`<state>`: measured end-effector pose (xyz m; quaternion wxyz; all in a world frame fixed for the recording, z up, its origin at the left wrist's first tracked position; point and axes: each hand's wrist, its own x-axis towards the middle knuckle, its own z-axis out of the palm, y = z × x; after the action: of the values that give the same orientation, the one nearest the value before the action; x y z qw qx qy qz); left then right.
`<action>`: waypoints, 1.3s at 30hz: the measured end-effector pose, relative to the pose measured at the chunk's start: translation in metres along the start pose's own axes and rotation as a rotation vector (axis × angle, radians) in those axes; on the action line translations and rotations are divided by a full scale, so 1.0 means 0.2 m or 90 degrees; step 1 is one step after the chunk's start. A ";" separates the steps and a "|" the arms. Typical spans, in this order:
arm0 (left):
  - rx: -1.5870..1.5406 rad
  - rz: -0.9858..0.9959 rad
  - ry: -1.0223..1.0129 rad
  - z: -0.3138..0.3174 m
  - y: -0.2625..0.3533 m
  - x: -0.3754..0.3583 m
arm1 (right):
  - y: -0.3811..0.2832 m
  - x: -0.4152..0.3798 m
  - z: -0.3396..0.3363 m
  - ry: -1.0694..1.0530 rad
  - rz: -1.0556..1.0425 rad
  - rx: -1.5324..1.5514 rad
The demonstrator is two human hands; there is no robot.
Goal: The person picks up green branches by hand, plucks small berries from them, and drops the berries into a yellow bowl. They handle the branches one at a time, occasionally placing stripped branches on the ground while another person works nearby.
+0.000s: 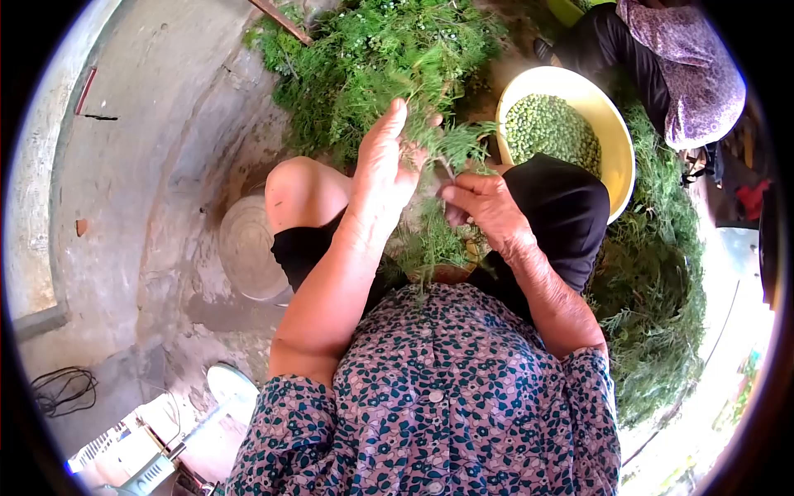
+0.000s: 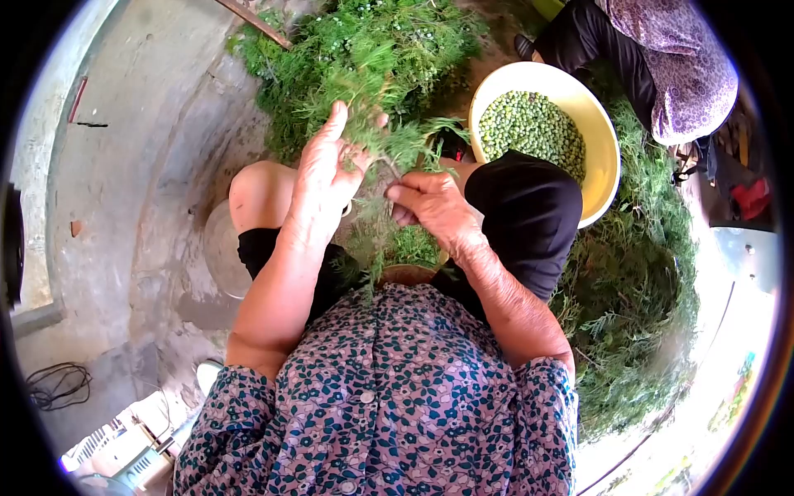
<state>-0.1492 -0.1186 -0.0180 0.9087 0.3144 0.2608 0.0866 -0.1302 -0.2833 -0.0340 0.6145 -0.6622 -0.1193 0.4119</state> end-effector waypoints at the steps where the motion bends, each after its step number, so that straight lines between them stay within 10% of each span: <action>1: -0.002 0.001 0.000 0.01 0.01 -0.02 | 0.01 0.00 0.00 -0.001 0.000 -0.002; 4: 0.353 0.361 0.051 0.05 0.03 -0.13 | 0.04 0.04 -0.07 0.144 -0.017 0.242; 7: 0.361 0.212 -0.251 0.01 0.06 -0.32 | 0.00 0.05 -0.10 0.226 -0.039 0.372; 9: 0.504 0.005 -0.253 0.03 -0.01 -0.40 | -0.02 0.05 -0.10 0.236 -0.056 0.394; 11: 0.536 0.092 -0.205 -0.05 -0.17 -0.36 | -0.03 0.05 -0.08 0.244 -0.070 0.419; 27: 0.134 0.078 -0.015 -0.18 -0.17 -0.24 | 0.04 0.01 0.06 0.005 -0.133 -0.281; 31: 0.021 0.154 0.093 -0.16 -0.15 -0.19 | -0.04 -0.07 0.14 0.393 -0.476 -0.511; 34: -0.025 0.197 0.102 -0.16 -0.08 -0.19 | 0.00 -0.19 0.18 0.248 -0.587 -0.418; 39: -0.061 0.199 0.125 -0.22 -0.10 -0.14 | 0.16 -0.16 0.23 0.159 -0.183 -0.055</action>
<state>-0.1964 -0.1196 -0.0475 0.8681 0.2977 0.2920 0.2693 -0.1926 -0.2785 -0.0459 0.6477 -0.7103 -0.1531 0.2293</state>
